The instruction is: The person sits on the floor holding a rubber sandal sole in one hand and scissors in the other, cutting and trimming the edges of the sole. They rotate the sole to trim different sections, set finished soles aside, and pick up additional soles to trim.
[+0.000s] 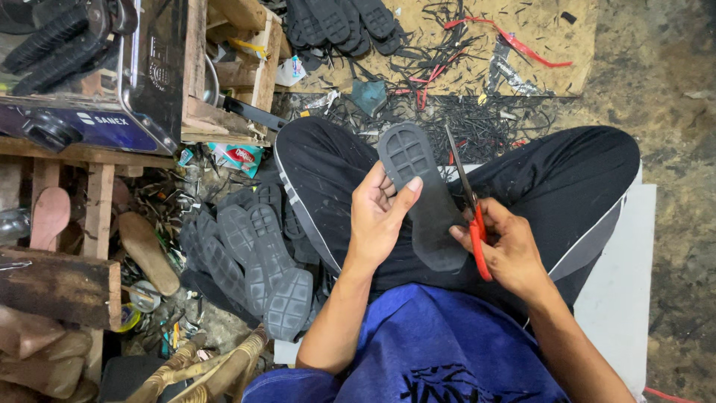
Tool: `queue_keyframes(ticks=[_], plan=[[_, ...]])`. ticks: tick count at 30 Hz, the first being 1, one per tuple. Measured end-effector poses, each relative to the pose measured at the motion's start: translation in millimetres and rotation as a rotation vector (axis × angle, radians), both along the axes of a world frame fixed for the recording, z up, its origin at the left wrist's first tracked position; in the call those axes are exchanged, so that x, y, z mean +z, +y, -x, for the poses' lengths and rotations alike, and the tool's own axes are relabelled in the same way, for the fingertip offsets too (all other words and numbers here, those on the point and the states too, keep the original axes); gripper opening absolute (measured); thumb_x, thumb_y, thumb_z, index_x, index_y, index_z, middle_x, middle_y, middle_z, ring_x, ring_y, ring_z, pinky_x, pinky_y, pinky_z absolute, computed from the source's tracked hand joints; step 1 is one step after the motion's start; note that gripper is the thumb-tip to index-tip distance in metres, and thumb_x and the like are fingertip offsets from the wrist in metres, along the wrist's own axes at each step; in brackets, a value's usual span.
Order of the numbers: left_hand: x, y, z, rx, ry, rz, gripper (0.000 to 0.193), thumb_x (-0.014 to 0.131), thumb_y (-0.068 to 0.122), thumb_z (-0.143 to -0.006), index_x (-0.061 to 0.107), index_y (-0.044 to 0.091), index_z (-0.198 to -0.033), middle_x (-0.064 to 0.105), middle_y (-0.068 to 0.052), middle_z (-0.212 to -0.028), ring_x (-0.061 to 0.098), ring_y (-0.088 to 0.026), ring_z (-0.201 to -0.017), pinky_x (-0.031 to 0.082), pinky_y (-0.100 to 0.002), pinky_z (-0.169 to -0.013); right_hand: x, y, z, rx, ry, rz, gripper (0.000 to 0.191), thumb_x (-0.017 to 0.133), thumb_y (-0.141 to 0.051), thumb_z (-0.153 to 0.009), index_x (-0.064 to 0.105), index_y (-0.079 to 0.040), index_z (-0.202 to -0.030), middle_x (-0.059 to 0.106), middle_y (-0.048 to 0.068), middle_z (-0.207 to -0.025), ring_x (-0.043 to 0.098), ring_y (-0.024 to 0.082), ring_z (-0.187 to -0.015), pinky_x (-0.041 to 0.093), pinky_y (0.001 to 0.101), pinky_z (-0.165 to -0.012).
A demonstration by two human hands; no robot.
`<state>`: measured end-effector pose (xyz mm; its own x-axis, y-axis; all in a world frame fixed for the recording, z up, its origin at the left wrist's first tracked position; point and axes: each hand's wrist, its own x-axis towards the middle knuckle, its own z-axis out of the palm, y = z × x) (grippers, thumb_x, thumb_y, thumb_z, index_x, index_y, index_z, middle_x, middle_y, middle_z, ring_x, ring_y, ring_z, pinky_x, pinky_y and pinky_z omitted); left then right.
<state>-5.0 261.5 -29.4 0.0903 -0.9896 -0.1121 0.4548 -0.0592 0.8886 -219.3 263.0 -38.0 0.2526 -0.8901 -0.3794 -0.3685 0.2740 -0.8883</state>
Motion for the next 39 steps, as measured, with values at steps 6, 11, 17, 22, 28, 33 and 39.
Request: queue_keyframes(ticks=[6, 11, 17, 22, 28, 33, 39], plan=[[3, 0, 1, -0.003, 0.0, -0.005, 0.037, 0.067, 0.005, -0.102, 0.057, -0.006, -0.137, 0.069, -0.01, -0.125, 0.064, -0.012, -0.113, 0.053, -0.028, -0.1, 0, -2, -1, 0.001, -0.019, -0.053, 0.025, 0.079, -0.017, -0.087, 0.061, -0.004, -0.1, 0.056, -0.006, -0.07, 0.044, 0.003, -0.062, 0.036, 0.0231, -0.055], [17, 4, -10, 0.033, -0.04, 0.03, 0.036, 0.068, 0.003, -0.103, 0.056, -0.005, -0.136, 0.069, -0.011, -0.126, 0.064, -0.013, -0.114, 0.053, -0.028, -0.1, -6, 1, 2, 0.018, -0.061, 0.015, 0.028, 0.079, -0.016, -0.087, 0.063, -0.003, -0.105, 0.064, -0.003, -0.078, 0.055, 0.001, -0.07, 0.045, 0.0199, -0.062], [51, 41, -79, 0.316, -0.184, -0.071, 0.051, 0.069, 0.002, -0.094, 0.053, -0.004, -0.143, 0.069, -0.009, -0.126, 0.065, -0.014, -0.112, 0.052, -0.028, -0.101, -22, -11, 23, -0.057, -0.123, -0.053, 0.025, 0.072, -0.016, -0.091, 0.064, -0.005, -0.112, 0.071, 0.003, -0.081, 0.054, 0.007, -0.059, 0.043, 0.0233, -0.054], [61, 93, -150, 0.46, -0.492, -0.302, 0.054, 0.067, 0.005, -0.097, 0.055, 0.001, -0.15, 0.067, -0.011, -0.126, 0.064, -0.015, -0.111, 0.049, -0.028, -0.101, -36, -26, 61, -0.136, -0.089, -0.01, 0.026, 0.072, -0.015, -0.093, 0.064, -0.003, -0.115, 0.07, 0.004, -0.083, 0.058, 0.008, -0.064, 0.045, 0.0231, -0.056], [32, 89, -152, 0.735, -1.462, -0.275, 0.052, 0.074, 0.009, -0.099, 0.055, 0.0, -0.147, 0.056, -0.021, -0.14, 0.059, -0.031, -0.126, 0.051, -0.036, -0.102, -63, -50, 96, -0.233, -0.122, 0.055, 0.023, 0.07, -0.016, -0.1, 0.062, -0.001, -0.115, 0.066, 0.004, -0.086, 0.061, 0.009, -0.069, 0.046, 0.0235, -0.06], [1, -8, -100, 0.466, -1.074, 0.014, 0.041, 0.071, 0.005, -0.096, 0.063, 0.004, -0.136, 0.064, -0.012, -0.132, 0.067, -0.023, -0.119, 0.055, -0.034, -0.101, -94, -71, 109, -0.24, -0.091, 0.087, 0.016, 0.07, -0.014, -0.103, 0.065, -0.001, -0.112, 0.068, 0.005, -0.082, 0.057, 0.01, -0.064, 0.044, 0.0241, -0.059], [-21, -202, -90, 0.16, -1.056, 0.367, 0.039, 0.076, 0.008, -0.091, 0.065, 0.009, -0.129, 0.066, -0.011, -0.115, 0.066, -0.024, -0.097, 0.055, -0.035, -0.082, -113, -74, 95, -0.353, 0.093, 0.282, 0.018, 0.075, -0.01, -0.097, 0.067, 0.0, -0.109, 0.068, 0.004, -0.081, 0.062, 0.007, -0.07, 0.05, 0.0234, -0.063]])
